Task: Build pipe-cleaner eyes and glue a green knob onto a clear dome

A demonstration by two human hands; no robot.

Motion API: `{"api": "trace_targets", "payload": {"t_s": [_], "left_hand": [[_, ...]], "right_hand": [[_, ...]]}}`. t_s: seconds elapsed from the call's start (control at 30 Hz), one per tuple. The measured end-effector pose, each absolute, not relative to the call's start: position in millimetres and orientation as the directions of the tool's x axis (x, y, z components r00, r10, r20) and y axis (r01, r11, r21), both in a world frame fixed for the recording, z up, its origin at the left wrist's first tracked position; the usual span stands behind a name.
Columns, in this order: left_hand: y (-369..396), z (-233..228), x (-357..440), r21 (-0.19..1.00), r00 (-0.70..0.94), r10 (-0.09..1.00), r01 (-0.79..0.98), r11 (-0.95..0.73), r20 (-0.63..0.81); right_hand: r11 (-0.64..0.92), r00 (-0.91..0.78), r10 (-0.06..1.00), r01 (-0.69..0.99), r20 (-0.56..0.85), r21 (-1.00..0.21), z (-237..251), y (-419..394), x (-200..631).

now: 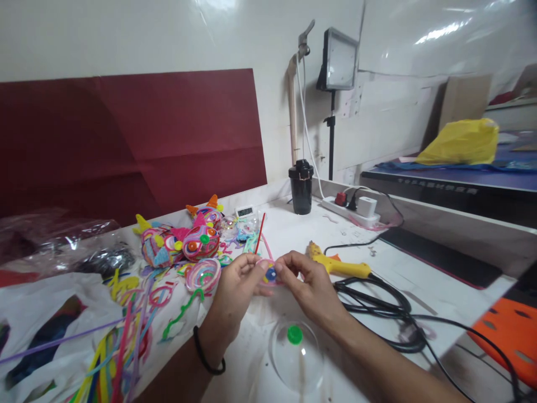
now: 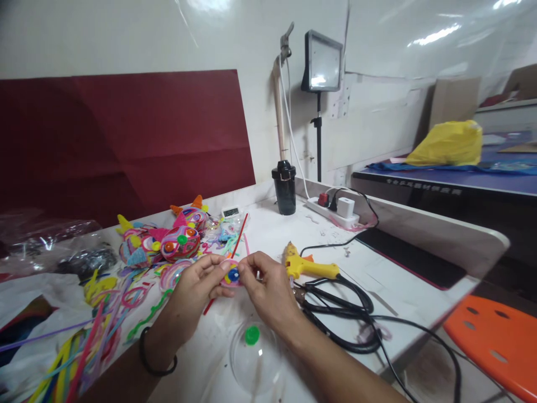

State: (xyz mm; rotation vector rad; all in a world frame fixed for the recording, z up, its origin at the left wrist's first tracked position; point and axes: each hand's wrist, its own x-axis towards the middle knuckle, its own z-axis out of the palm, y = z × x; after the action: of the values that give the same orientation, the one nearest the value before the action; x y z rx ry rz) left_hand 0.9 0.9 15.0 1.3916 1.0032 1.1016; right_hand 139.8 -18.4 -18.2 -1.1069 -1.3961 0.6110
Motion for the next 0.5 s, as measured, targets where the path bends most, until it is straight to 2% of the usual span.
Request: {"api": "trace_targets", "payload": {"t_s": [0.5], "left_hand": [[2.1,5.6,3.8,0.974,0.206,0.965,0.123,-0.188,0.160]], "right_hand": [[0.415,0.129,0.879,0.265,0.458,-0.870,-18.2,-21.0,138.7]]}}
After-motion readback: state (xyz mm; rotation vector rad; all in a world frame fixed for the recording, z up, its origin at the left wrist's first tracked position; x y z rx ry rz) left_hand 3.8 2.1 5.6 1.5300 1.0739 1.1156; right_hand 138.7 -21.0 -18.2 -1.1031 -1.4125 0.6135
